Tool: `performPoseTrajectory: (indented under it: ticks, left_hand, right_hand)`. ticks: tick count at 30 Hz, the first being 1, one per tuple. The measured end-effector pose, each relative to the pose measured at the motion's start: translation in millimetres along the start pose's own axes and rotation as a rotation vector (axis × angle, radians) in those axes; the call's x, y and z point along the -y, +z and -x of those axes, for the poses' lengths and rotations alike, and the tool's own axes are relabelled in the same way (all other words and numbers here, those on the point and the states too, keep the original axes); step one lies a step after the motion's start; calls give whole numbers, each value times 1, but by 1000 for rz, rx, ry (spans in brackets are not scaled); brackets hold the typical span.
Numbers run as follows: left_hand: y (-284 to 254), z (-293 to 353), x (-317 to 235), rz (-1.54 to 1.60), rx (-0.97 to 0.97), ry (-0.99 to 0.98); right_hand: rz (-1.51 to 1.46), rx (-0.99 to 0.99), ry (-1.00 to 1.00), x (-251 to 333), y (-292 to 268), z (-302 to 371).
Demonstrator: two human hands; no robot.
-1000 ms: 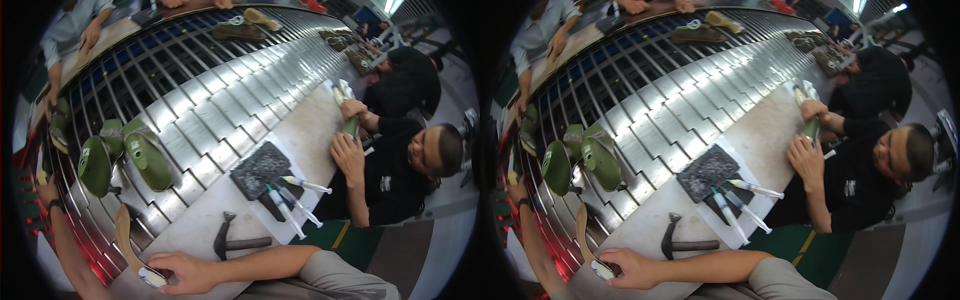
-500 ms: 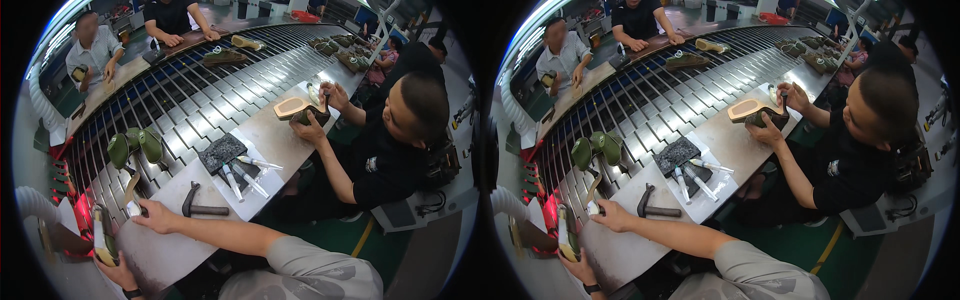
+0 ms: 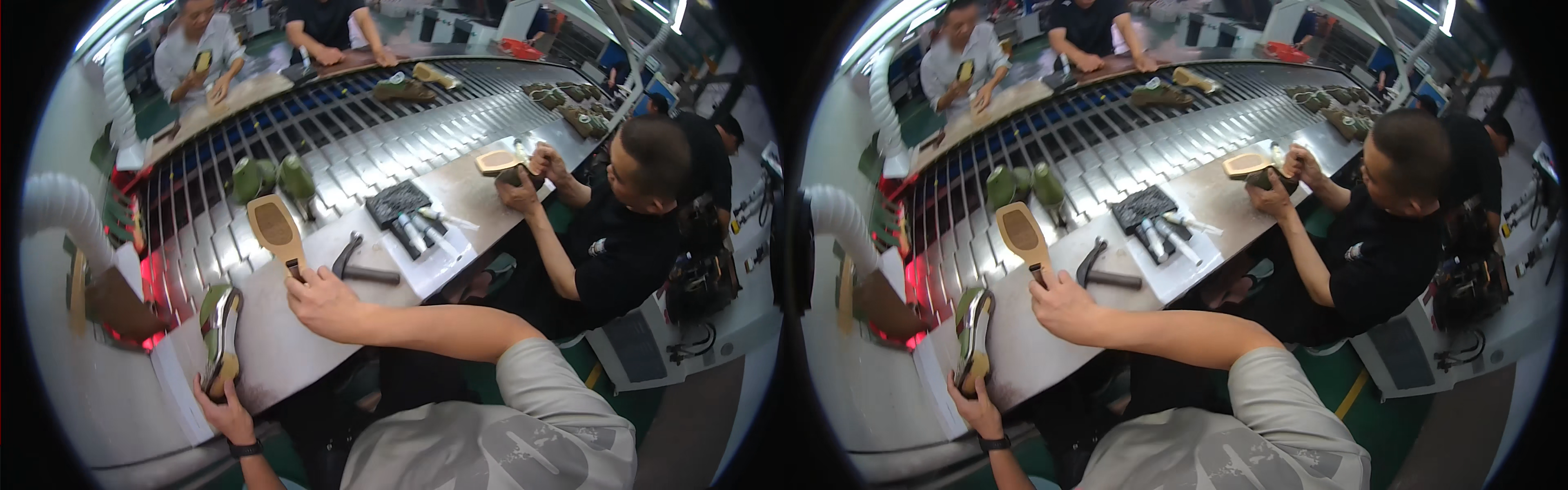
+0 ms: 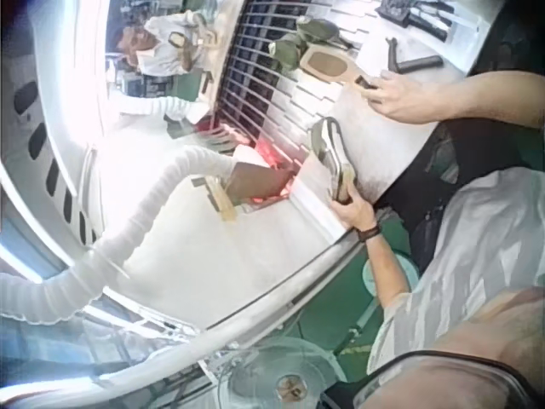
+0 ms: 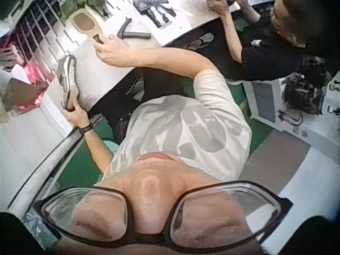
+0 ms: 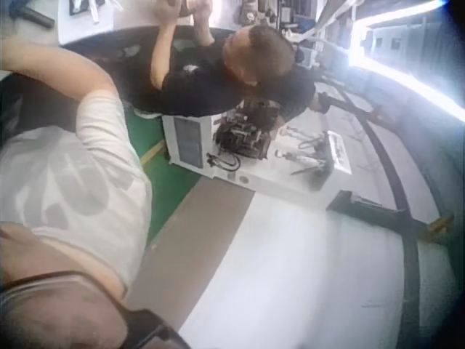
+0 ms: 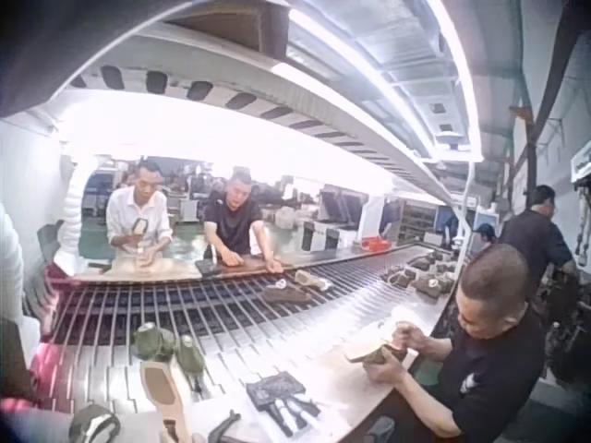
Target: The person applies a sole to a shoe upper and secures a high heel component. The person then uses a hammer to pound around the edges of the sole and heel for a secure bond.
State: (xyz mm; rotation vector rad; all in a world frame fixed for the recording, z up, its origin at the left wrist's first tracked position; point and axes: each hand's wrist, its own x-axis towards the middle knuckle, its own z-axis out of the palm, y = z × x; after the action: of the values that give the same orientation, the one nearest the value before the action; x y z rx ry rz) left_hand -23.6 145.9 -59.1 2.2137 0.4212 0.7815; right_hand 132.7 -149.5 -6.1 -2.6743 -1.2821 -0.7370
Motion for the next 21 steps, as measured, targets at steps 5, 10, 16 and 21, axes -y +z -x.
performPoseTrajectory:
  ticks: [5, 10, 16, 21]
  left_hand:
    - [0, -15, 17, 338, 21, -141]
    - [-29, -11, -54, 11, -2, 644]
    - [30, 31, -58, 66, 346, 843]
    - [32, 37, -48, 95, 287, 763]
  right_hand:
    - [-371, 77, 21, 29, -21, 29]
    - [-886, -321, 475, 14, -34, 26]
    - [-1866, -331, 909, 23, 50, -20]
    - [-1695, -202, 906, 34, 35, -26]
